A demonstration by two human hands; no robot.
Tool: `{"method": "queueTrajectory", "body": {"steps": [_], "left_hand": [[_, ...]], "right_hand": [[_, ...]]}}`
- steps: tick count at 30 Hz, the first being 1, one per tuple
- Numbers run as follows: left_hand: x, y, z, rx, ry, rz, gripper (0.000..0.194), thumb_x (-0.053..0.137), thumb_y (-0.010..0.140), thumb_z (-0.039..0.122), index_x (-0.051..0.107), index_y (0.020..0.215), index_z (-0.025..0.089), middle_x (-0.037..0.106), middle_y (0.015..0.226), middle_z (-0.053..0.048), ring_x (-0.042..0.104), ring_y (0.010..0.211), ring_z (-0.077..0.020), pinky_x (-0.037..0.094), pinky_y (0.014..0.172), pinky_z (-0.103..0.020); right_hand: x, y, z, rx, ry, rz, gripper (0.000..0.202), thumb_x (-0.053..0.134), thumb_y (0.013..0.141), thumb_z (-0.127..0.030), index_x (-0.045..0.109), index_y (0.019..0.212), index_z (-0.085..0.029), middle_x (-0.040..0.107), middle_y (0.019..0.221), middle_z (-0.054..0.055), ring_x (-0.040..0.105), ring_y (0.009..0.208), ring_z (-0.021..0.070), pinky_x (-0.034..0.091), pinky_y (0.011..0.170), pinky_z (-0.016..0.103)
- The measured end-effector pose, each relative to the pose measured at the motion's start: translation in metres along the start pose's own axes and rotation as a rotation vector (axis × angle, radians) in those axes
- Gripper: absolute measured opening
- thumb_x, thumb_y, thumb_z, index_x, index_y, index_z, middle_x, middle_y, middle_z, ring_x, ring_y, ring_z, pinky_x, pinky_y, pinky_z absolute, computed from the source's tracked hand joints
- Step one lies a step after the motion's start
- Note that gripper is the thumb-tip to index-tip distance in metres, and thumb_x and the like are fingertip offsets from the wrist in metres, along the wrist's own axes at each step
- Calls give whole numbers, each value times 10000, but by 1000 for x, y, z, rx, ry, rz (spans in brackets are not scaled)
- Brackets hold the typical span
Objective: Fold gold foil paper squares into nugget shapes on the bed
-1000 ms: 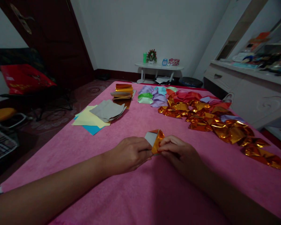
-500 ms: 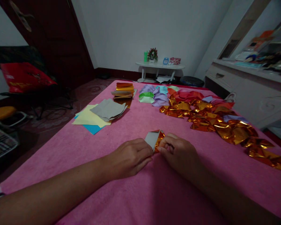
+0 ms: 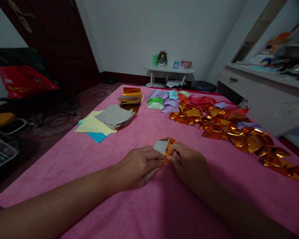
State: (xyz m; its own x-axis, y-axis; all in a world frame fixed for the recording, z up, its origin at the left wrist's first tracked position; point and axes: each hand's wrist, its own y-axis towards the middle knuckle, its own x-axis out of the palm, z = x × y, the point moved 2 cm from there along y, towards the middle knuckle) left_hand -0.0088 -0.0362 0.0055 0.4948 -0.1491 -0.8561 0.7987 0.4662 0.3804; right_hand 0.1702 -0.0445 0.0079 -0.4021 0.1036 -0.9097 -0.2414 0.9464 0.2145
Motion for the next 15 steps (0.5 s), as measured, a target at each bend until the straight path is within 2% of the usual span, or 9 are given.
{"method": "queueTrajectory", "body": {"steps": [5, 10, 12, 15], "left_hand": [[-5, 2, -3, -16, -64, -15, 262, 474, 869, 177, 601, 1099, 173, 643, 1068, -81, 565, 977, -195, 450, 895, -363], [-15, 2, -14, -48, -116, -12, 388, 480, 771, 61, 593, 1119, 188, 633, 1062, -71, 543, 1006, -199, 424, 919, -376], [-17, 2, -20, -53, -133, -4, 366, 477, 789, 58, 603, 1107, 188, 635, 1050, -70, 543, 1008, -194, 422, 916, -371], [-15, 4, -28, -54, -142, 11, 232, 511, 851, 137, 645, 1034, 188, 644, 1022, -70, 553, 995, -192, 421, 909, -367]], "right_hand": [[0, -3, -7, -89, -30, -26, 177, 403, 866, -159, 556, 791, -206, 572, 839, 34, 527, 696, 148, 314, 582, 261], [-5, -10, -16, -139, -16, -33, 120, 467, 801, -132, 571, 801, -192, 563, 866, 58, 515, 792, 186, 345, 633, 278], [-6, -12, -18, -114, 19, -51, 101, 500, 769, -140, 571, 820, -191, 564, 847, 47, 511, 763, 179, 344, 625, 276], [-6, -12, -19, -55, 47, -66, 55, 510, 759, -154, 546, 777, -191, 555, 789, 23, 496, 686, 156, 319, 584, 265]]}}
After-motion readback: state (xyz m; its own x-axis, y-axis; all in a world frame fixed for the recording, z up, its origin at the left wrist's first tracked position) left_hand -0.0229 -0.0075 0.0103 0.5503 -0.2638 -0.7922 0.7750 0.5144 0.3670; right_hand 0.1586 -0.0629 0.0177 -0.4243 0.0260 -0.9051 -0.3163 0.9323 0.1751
